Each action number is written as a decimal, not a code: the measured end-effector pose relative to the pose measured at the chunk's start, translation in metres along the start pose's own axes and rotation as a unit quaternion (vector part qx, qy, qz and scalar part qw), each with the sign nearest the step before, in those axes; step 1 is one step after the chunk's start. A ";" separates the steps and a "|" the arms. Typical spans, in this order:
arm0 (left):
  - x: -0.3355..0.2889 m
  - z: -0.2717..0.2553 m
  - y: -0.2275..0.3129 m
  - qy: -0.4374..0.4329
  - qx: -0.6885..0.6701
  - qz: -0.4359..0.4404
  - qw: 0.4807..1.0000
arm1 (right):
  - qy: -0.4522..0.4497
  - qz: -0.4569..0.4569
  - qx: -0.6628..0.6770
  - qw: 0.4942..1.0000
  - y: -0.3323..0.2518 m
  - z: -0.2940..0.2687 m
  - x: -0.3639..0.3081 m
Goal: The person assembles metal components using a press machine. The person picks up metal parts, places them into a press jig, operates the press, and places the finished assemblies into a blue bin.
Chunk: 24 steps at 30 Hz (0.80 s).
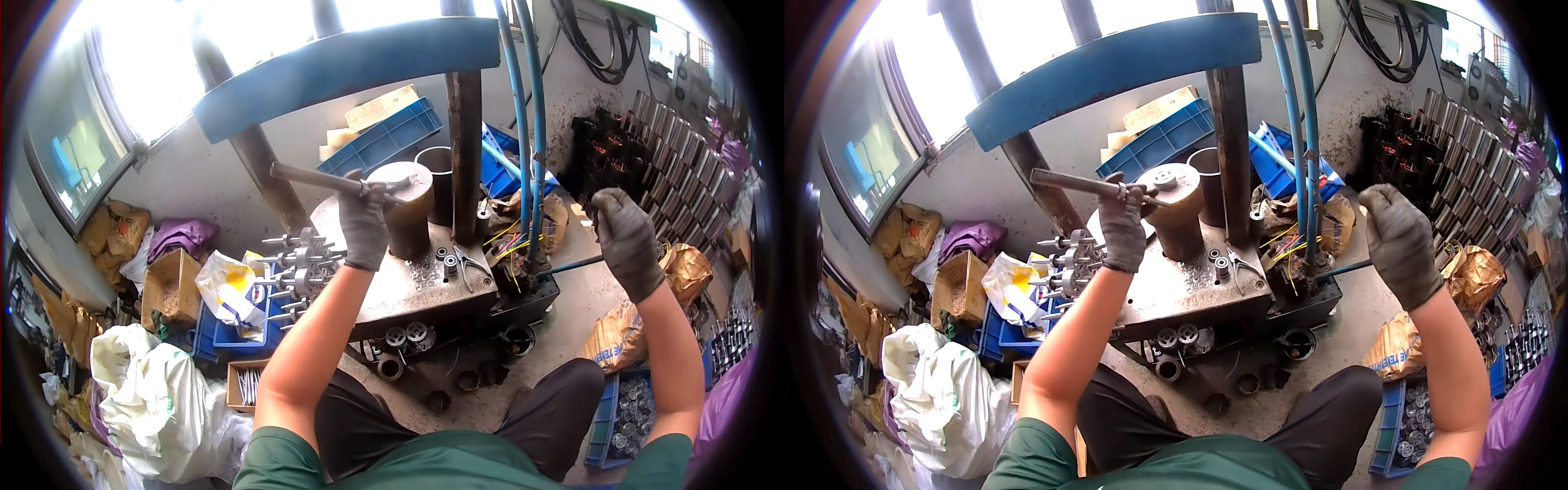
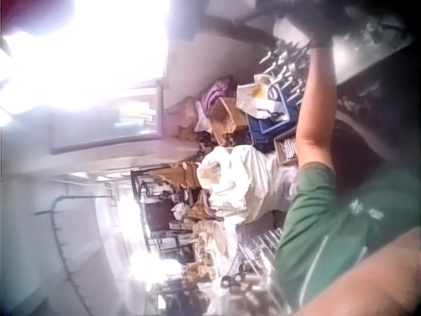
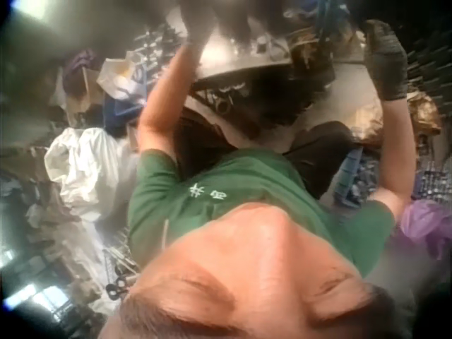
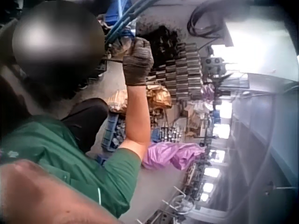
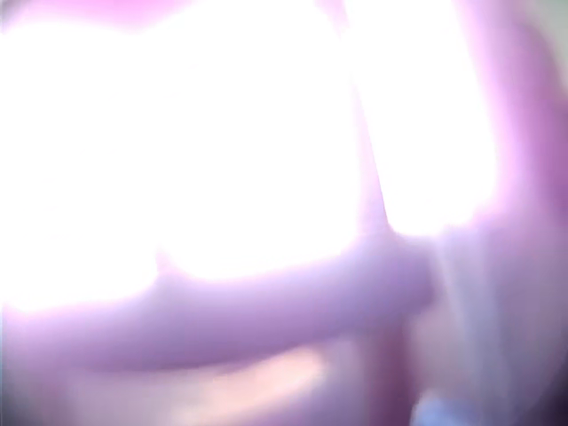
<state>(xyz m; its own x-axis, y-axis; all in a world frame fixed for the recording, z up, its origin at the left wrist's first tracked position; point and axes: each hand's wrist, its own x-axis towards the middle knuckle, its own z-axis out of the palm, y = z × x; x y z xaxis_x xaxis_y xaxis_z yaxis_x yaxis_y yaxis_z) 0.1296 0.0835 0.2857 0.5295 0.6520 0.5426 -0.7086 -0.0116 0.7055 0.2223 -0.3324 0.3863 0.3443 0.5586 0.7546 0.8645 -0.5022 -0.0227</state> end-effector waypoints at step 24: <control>0.144 0.015 -0.040 -0.094 0.493 -0.012 0.865 | -0.153 0.081 -0.051 0.984 0.005 0.000 0.015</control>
<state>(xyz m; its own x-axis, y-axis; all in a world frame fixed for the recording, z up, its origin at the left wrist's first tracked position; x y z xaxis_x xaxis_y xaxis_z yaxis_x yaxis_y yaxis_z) 0.2410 0.1669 0.3425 0.6708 0.5279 0.5209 -0.0035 -0.7001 0.7140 0.2316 -0.3265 0.3980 0.5822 0.6299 0.5141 0.7530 -0.6562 -0.0487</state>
